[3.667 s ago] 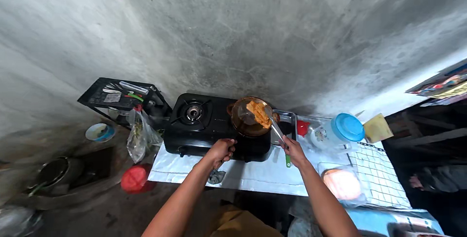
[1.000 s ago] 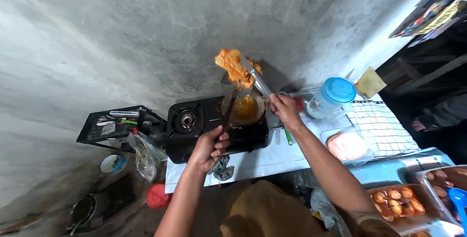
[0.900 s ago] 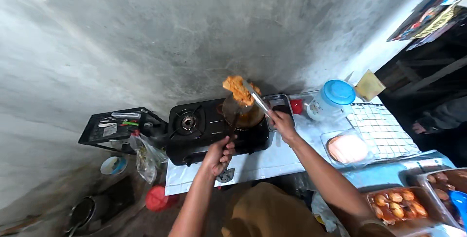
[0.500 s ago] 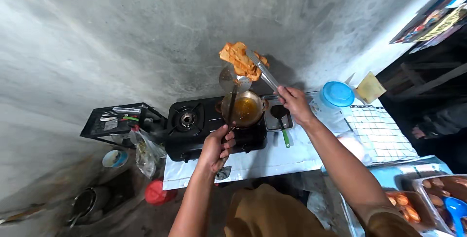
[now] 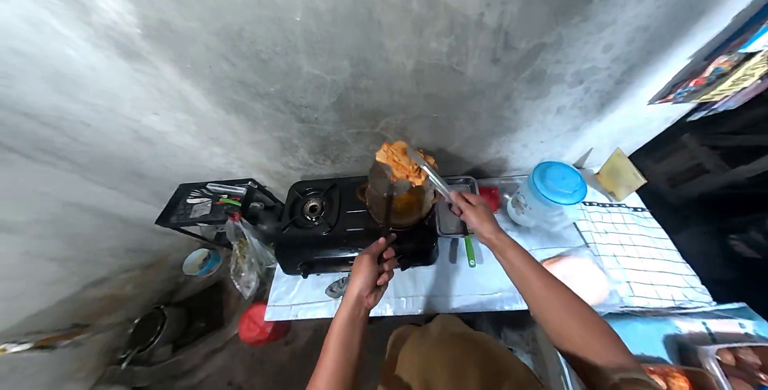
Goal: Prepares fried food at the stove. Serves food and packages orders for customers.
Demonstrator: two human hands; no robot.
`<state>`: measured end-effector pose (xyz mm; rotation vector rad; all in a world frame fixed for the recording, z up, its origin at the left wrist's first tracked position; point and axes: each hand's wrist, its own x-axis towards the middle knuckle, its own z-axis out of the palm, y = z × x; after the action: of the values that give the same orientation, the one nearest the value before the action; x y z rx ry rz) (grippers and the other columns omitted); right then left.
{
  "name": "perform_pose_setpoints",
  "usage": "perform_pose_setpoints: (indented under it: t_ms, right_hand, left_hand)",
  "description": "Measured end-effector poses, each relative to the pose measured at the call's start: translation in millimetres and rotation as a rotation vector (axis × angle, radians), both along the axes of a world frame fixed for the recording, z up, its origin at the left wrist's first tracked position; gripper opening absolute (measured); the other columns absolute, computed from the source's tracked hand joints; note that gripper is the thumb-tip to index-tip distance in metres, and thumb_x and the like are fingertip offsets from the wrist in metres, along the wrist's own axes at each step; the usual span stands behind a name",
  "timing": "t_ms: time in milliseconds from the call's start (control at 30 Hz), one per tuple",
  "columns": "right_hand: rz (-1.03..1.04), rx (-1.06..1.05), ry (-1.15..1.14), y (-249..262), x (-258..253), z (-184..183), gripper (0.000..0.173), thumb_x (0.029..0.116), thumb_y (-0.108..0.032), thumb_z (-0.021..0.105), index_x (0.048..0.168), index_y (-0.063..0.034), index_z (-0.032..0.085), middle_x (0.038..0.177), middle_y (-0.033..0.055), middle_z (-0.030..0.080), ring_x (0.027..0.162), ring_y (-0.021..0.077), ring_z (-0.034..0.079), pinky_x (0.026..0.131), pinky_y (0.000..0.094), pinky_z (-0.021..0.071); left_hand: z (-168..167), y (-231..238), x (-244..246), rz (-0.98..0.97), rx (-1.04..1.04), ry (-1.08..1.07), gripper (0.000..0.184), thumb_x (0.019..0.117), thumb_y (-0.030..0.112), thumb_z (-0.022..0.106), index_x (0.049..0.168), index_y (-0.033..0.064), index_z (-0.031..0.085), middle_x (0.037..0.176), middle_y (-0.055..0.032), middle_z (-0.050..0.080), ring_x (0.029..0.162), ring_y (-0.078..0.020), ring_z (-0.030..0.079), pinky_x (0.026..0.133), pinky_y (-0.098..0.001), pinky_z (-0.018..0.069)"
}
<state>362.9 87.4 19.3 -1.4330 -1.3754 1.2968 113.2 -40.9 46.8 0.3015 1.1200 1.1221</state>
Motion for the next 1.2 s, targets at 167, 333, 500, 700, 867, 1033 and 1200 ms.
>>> perform_pose_setpoints:
  t_ms: [167, 333, 500, 700, 867, 1033, 1200]
  right_hand:
    - [0.018, 0.22, 0.085, 16.3, 6.0, 59.6, 0.035, 0.1064, -0.038, 0.056, 0.105, -0.0075, 0.073, 0.073, 0.0002, 0.061, 0.062, 0.0097, 0.052, 0.059, 0.0276, 0.0463]
    - [0.05, 0.147, 0.024, 17.7, 4.0, 10.8, 0.04, 0.1059, -0.04, 0.056, 0.1, -0.0042, 0.072, 0.074, 0.0025, 0.062, 0.063, 0.0119, 0.055, 0.061, 0.0309, 0.0486]
    - [0.029, -0.093, 0.021, 0.7, 7.4, -59.9, 0.038, 0.1063, -0.039, 0.056, 0.106, -0.0052, 0.074, 0.076, 0.0005, 0.063, 0.062, 0.0087, 0.053, 0.059, 0.0271, 0.0463]
    - [0.036, 0.086, -0.072, 8.6, 25.3, -13.6, 0.039, 0.106, -0.042, 0.054, 0.105, -0.0085, 0.075, 0.077, -0.0007, 0.064, 0.066, 0.009, 0.057, 0.065, 0.0295, 0.0503]
    - [-0.061, 0.433, -0.342, 7.7, 22.5, 10.8, 0.041, 0.1039, -0.046, 0.056, 0.111, -0.0117, 0.077, 0.084, 0.0055, 0.073, 0.073, 0.0168, 0.068, 0.073, 0.0418, 0.0574]
    - [-0.135, 0.6, -0.606, 0.0, 7.7, -42.7, 0.044, 0.1038, -0.048, 0.054, 0.113, -0.0118, 0.078, 0.091, 0.0078, 0.077, 0.075, 0.0257, 0.073, 0.068, 0.0504, 0.0586]
    - [-0.112, 0.769, -0.808, -9.2, 4.1, -93.8, 0.044, 0.1048, -0.045, 0.053, 0.115, -0.0089, 0.077, 0.096, 0.0109, 0.078, 0.078, 0.0304, 0.075, 0.066, 0.0498, 0.0598]
  left_hand:
    - [29.7, 0.7, 6.0, 0.002, 0.123, -0.002, 0.04, 0.1129, 0.026, 0.031, 0.134, 0.0025, 0.055, 0.07, 0.0016, 0.048, 0.042, -0.0019, 0.037, 0.034, -0.0144, 0.0318]
    - [-21.0, 1.6, 15.4, 0.056, -0.018, -0.053, 0.039, 0.1126, 0.025, 0.033, 0.133, 0.0006, 0.055, 0.07, 0.0014, 0.049, 0.041, -0.0013, 0.037, 0.034, -0.014, 0.0319]
    - [-49.9, -6.6, 22.1, 0.076, -0.147, -0.038, 0.037, 0.1122, 0.026, 0.034, 0.129, 0.0007, 0.056, 0.069, 0.0024, 0.049, 0.04, -0.001, 0.037, 0.034, -0.014, 0.0316]
    - [-5.9, 2.7, 28.1, 0.052, -0.016, 0.04, 0.04, 0.113, 0.026, 0.032, 0.134, 0.0014, 0.055, 0.068, 0.0015, 0.048, 0.041, -0.0015, 0.036, 0.034, -0.0147, 0.0294]
    - [8.4, 0.0, 33.5, 0.029, 0.034, -0.014, 0.039, 0.1129, 0.026, 0.032, 0.135, 0.0021, 0.054, 0.07, 0.0011, 0.048, 0.041, -0.0016, 0.037, 0.034, -0.0144, 0.0311]
    - [-5.0, -4.4, 34.2, 0.042, -0.014, -0.067, 0.039, 0.1128, 0.026, 0.033, 0.135, 0.0009, 0.053, 0.071, 0.0008, 0.049, 0.041, -0.0015, 0.038, 0.034, -0.0139, 0.0323]
    - [-17.1, -4.2, 27.8, 0.061, -0.104, -0.11, 0.038, 0.1123, 0.027, 0.034, 0.133, 0.0012, 0.054, 0.071, 0.0016, 0.05, 0.041, -0.0009, 0.039, 0.035, -0.0133, 0.0332]
